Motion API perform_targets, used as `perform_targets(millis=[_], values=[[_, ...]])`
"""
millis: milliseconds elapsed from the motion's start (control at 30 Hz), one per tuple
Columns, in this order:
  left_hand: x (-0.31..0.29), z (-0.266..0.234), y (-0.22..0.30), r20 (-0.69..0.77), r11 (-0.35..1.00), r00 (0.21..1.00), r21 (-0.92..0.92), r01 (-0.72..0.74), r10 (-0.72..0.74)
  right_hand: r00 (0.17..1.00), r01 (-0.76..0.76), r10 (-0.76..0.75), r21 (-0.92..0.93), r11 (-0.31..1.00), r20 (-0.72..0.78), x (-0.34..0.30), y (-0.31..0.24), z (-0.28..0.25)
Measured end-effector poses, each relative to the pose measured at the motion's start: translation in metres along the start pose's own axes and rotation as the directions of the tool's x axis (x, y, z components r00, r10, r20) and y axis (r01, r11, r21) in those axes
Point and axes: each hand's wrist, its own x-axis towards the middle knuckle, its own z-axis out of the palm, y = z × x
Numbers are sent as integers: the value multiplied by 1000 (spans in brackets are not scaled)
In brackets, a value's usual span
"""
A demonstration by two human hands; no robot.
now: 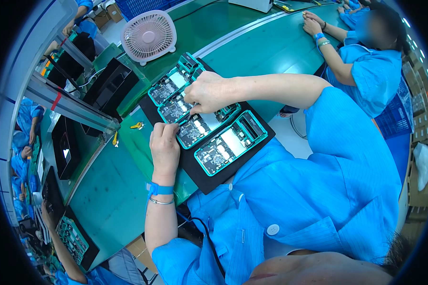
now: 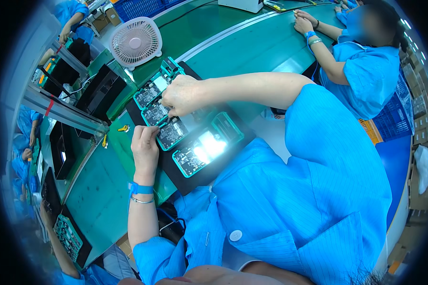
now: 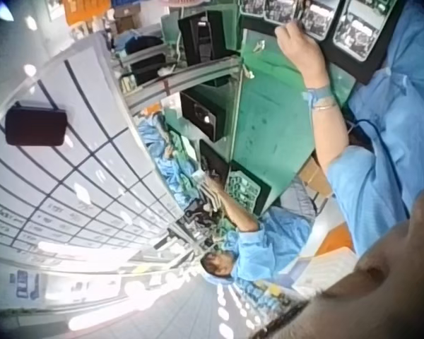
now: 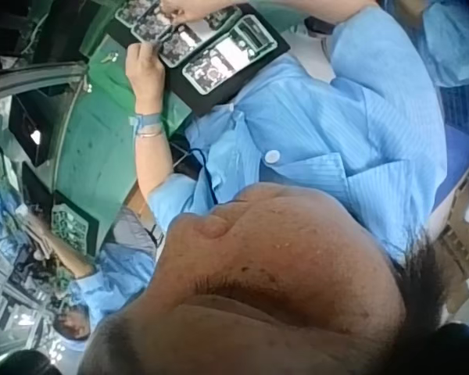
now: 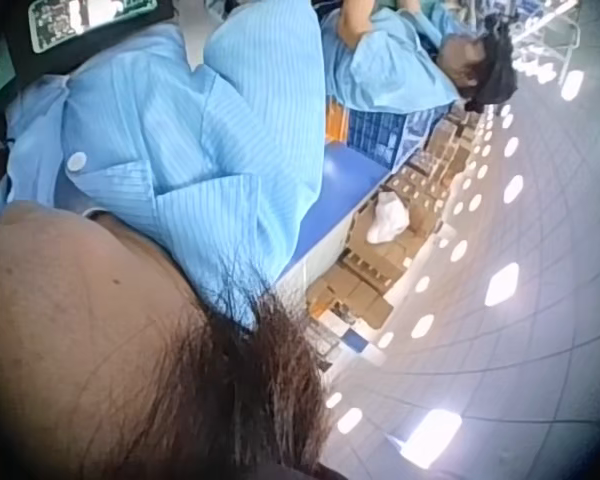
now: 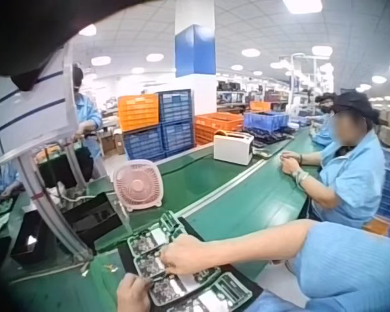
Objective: Manually assemble electronic circuit boards into housing frames on a factory production line.
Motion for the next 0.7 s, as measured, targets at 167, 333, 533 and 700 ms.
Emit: perform_targets(millis=[167,333,533,700], values=[[-2,2,-4,-5,1000,1000,24,-7,7,1000,21,-21,-9,1000,-15,0,-1,2],[-2,2,-3,-3,999,1000,32,-8,9,999,35,-35,3,999,-17,1,-2,3],[-1,1,-3,5,997,999,62,-34,34,1000,27,-27,-26,999,3,0,-2,1],[-1,0,-3,15,996,999,78,-40,39,999,34,-34,-27,999,3,0,-2,0]])
